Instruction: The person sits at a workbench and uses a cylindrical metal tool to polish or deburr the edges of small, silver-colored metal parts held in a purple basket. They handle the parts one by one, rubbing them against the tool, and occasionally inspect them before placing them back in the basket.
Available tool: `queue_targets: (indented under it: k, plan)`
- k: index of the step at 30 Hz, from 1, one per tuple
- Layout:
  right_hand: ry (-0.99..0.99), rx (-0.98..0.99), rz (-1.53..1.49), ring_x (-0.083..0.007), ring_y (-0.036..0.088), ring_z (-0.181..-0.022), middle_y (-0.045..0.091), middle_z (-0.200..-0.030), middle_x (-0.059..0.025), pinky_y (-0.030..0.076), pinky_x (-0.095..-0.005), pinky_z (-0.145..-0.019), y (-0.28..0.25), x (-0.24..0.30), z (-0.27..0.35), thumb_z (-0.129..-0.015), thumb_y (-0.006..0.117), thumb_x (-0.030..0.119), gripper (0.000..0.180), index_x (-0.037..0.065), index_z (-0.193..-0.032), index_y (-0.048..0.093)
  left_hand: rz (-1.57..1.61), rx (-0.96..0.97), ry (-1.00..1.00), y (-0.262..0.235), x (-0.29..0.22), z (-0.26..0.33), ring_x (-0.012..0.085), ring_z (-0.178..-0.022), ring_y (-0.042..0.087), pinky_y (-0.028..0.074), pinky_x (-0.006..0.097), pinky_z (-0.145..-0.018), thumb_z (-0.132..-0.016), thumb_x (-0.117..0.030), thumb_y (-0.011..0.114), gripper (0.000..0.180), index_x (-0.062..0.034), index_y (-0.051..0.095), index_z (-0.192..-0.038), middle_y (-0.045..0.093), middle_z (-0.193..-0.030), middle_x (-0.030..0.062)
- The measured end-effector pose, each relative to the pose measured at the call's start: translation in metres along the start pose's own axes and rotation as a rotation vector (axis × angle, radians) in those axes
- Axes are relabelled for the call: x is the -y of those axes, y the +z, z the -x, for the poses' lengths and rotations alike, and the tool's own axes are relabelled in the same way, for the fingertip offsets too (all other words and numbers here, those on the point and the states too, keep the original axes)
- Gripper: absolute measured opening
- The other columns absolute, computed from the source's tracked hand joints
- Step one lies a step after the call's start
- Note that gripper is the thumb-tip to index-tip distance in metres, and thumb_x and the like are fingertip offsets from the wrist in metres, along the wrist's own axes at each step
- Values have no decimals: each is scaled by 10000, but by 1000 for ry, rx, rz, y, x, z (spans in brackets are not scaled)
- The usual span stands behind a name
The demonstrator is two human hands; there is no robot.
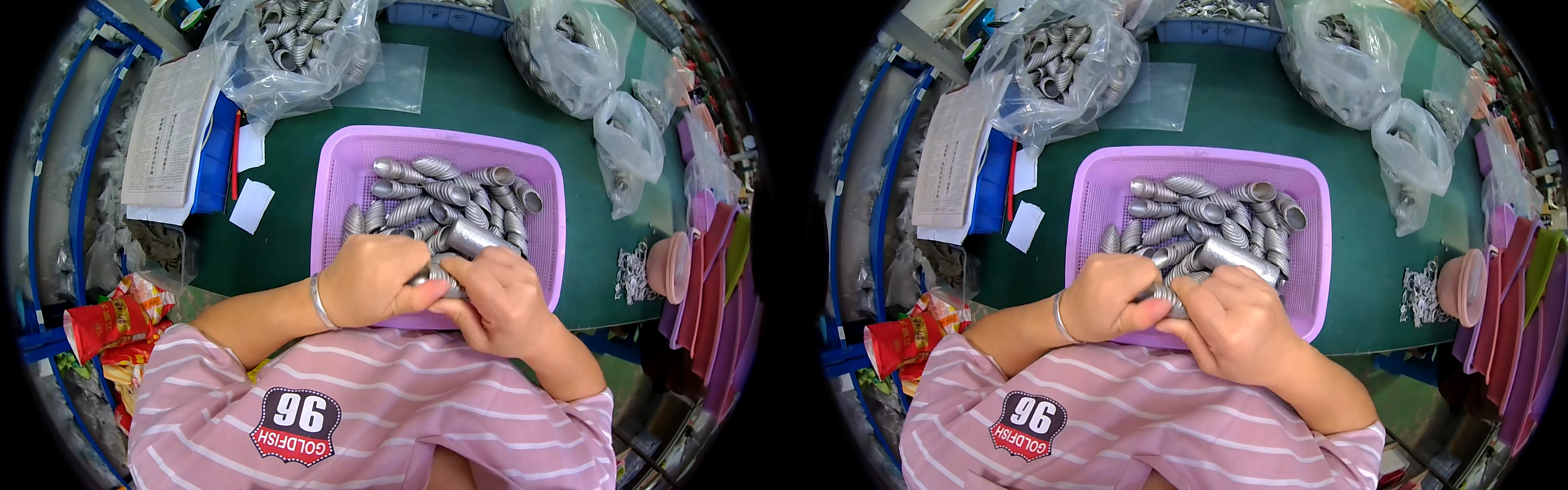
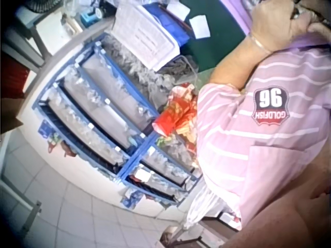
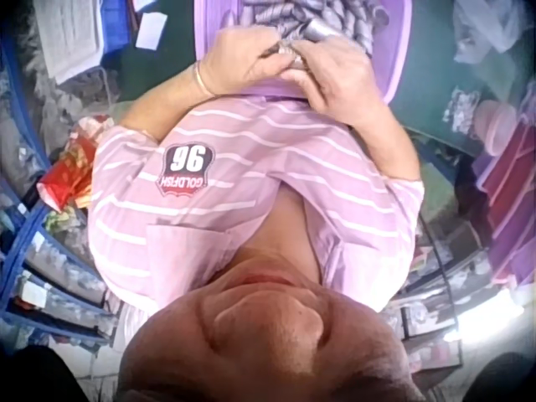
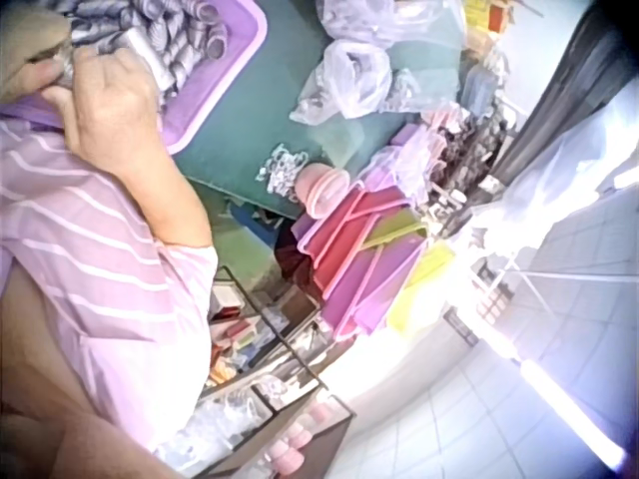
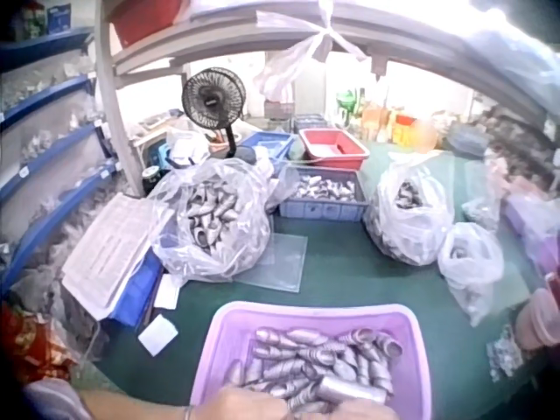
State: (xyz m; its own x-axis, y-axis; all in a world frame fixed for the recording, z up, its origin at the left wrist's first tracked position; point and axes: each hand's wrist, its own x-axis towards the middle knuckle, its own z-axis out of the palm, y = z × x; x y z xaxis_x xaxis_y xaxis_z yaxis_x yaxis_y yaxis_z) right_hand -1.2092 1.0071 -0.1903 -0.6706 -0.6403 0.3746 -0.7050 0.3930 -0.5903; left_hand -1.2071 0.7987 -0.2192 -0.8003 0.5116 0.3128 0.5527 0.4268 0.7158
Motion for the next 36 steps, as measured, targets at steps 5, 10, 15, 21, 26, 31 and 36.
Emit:
queue_targets:
  k: [5, 10, 15, 21, 26, 31, 36]
  plan:
    - [174, 108, -294, -323, 595, -704, 624, -794, -149, 475, -393, -612, -7, -6, -2, -747, 774, 296, 440, -4, -1029, 620, -108, -27, 232, -8, 3, -9, 292, -571, 546, 425, 393, -512, -803, -415, 702, 403, -58, 522, -754, 515, -670, 95]
    - [321, 409, -536, -356, 619, -753, 630, -804, -173, 474, -397, -633, -16, -17, -5, -767, 755, 417, 494, 3, -985, 598, -217, 1, 394, -7, 7, -13, 257, -639, 564, 427, 361, -549, -695, -479, 757, 479, -62, 578, -848, 528, -748, 87]
    - [348, 333, -475, -352, 599, -683, 591, -714, -161, 462, -400, -616, -9, -16, 0, -763, 741, 457, 508, 11, -942, 577, 85, 100, 9, -12, 9, -7, 279, -639, 569, 443, 368, -560, -741, -478, 726, 475, -41, 573, -847, 553, -743, 105]
    - [195, 122, -108, -317, 596, -670, 597, -725, -120, 454, -404, -643, 7, -19, 2, -708, 752, 477, 522, 31, -924, 587, 176, 116, -181, -7, -2, -5, 333, -622, 588, 453, 400, -549, -878, -365, 646, 368, -16, 565, -796, 568, -679, 143]
    - [103, -67, -5, -299, 573, -631, 570, -672, -94, 435, -397, -617, 20, -20, 1, -781, 691, 484, 467, 39, -878, 587, 202, -4, -185, 0, -4, -3, 292, -550, 558, 430, 344, -512, -901, -235, 599, 251, 15, 596, -873, 560, -674, 142]
    - [109, -275, 50, -288, 543, -576, 540, -624, -80, 418, -388, -588, 36, -19, 0, -872, 592, 483, 435, 55, -796, 573, 366, -43, -288, 4, -12, -14, 285, -552, 555, 428, 341, -516, -912, -217, 566, 244, 14, 599, -842, 564, -655, 139]
    - [141, -340, -60, -285, 498, -517, 497, -571, -74, 394, -382, -569, 38, -17, -8, -906, 561, 455, 455, 64, -675, 544, 118, -259, -56, 8, -11, -21, 306, -521, 547, 427, 369, -482, -906, -229, 602, 288, -12, 586, -717, 540, -596, 131]
